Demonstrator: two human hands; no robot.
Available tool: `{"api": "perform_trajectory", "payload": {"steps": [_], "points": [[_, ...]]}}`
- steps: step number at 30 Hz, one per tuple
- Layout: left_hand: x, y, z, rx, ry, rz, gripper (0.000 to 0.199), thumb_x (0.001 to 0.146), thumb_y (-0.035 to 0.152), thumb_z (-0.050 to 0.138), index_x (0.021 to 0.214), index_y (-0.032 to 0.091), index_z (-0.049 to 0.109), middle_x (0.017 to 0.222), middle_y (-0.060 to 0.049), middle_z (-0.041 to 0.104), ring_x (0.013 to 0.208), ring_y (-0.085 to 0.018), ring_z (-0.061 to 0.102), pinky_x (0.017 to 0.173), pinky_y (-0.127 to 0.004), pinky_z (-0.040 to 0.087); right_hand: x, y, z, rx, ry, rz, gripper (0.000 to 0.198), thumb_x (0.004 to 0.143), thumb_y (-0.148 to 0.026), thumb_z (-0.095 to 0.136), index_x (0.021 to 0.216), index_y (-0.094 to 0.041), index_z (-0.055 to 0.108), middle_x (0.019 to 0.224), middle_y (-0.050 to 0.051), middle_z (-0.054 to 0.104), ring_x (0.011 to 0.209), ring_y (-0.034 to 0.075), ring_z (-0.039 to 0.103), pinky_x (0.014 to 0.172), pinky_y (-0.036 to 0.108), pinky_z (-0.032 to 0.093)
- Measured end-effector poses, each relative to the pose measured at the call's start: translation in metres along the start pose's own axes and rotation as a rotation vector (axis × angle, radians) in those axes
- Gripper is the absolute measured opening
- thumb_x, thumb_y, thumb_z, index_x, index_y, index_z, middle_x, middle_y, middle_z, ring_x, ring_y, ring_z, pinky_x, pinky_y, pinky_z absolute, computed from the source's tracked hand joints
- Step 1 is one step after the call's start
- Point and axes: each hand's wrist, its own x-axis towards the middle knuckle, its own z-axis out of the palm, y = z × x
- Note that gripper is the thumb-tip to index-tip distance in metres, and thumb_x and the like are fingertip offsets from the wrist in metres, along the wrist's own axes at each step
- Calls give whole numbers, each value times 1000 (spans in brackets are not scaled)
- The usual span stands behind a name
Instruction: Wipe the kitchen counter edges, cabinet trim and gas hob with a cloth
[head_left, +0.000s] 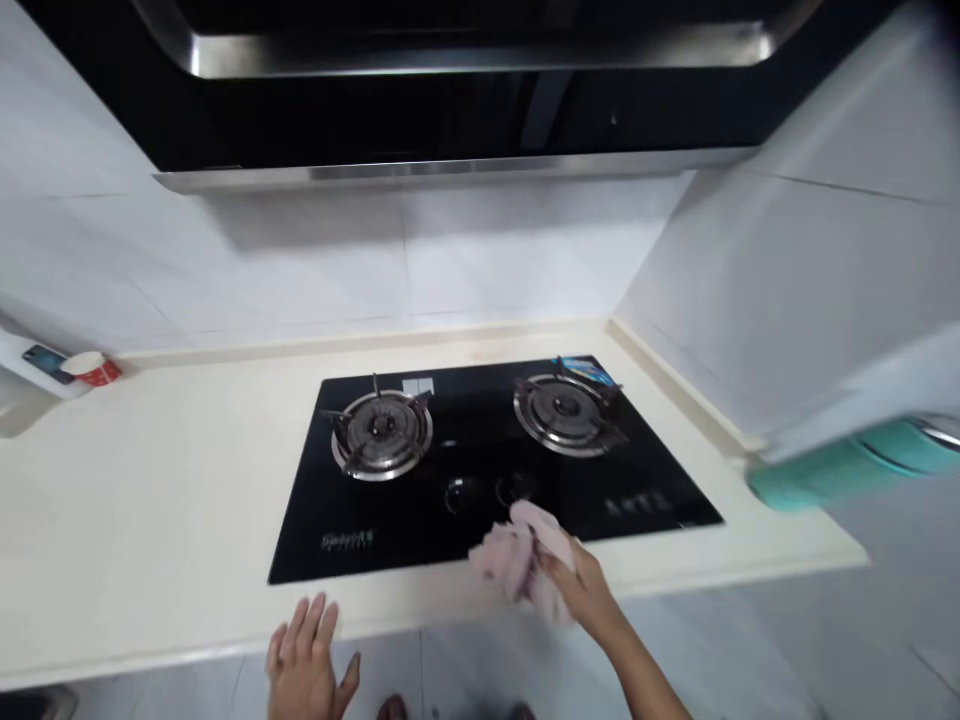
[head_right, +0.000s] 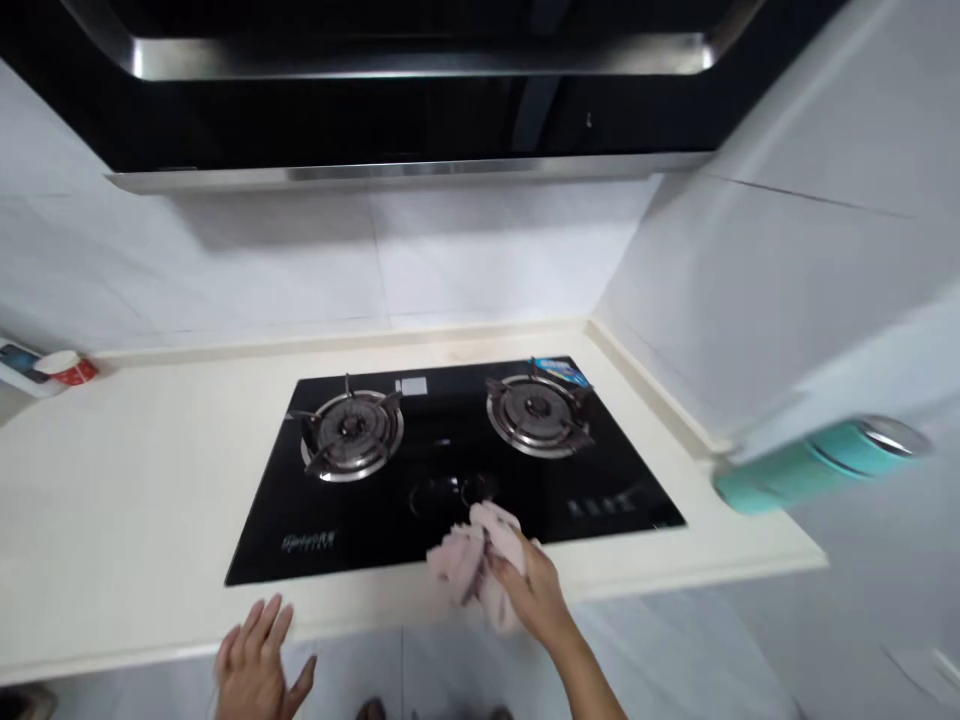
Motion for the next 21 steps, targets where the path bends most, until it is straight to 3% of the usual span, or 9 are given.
{"api": "perform_trajectory", "payload": {"steps": [4,9,13,16,18,21], "points": [[2,-2,-26,5,-275,96,65,79,37,62,140,14,58,146,-20,58,140,-37,49,115,-54,35,-43,-5,-2,-105,-150,14,35,86,-42,58,111,-19,65,107,9,68,104,29,62,96,46,50],[14,-27,-40,-100,-380,262,70,82,28,60,150,14,47,153,-16,52,143,-35,43,111,-50,38,-34,-27,13,-309,-219,141,52,82,-43,61,128,-20,57,125,10,62,121,29,52,104,45,40],[32,-53,-24,-271,-360,269,47,87,31,60,133,24,64,134,-10,66,120,-28,60,96,-42,50,-32,-50,29,-380,-141,270,66,80,-45,62,139,-16,52,135,17,56,128,37,47,104,53,39],[53,-68,-7,-471,-242,235,30,96,37,52,110,23,74,110,-9,72,100,-22,66,89,-36,54,-44,-54,44,-413,-43,320,67,82,-42,59,144,-18,48,140,18,53,130,38,46,103,55,39],[67,-74,0,-491,-142,165,33,97,40,49,105,21,75,108,-11,71,102,-23,65,91,-38,53,-54,-49,54,-419,26,293,64,84,-37,56,145,-22,48,141,16,53,130,36,47,103,53,40],[82,-79,4,-340,-108,-12,37,98,43,46,112,21,73,125,-14,65,116,-29,60,97,-47,49,-67,-33,65,-361,118,182,61,81,-31,54,142,-25,51,140,13,55,128,34,50,104,52,41]]}}
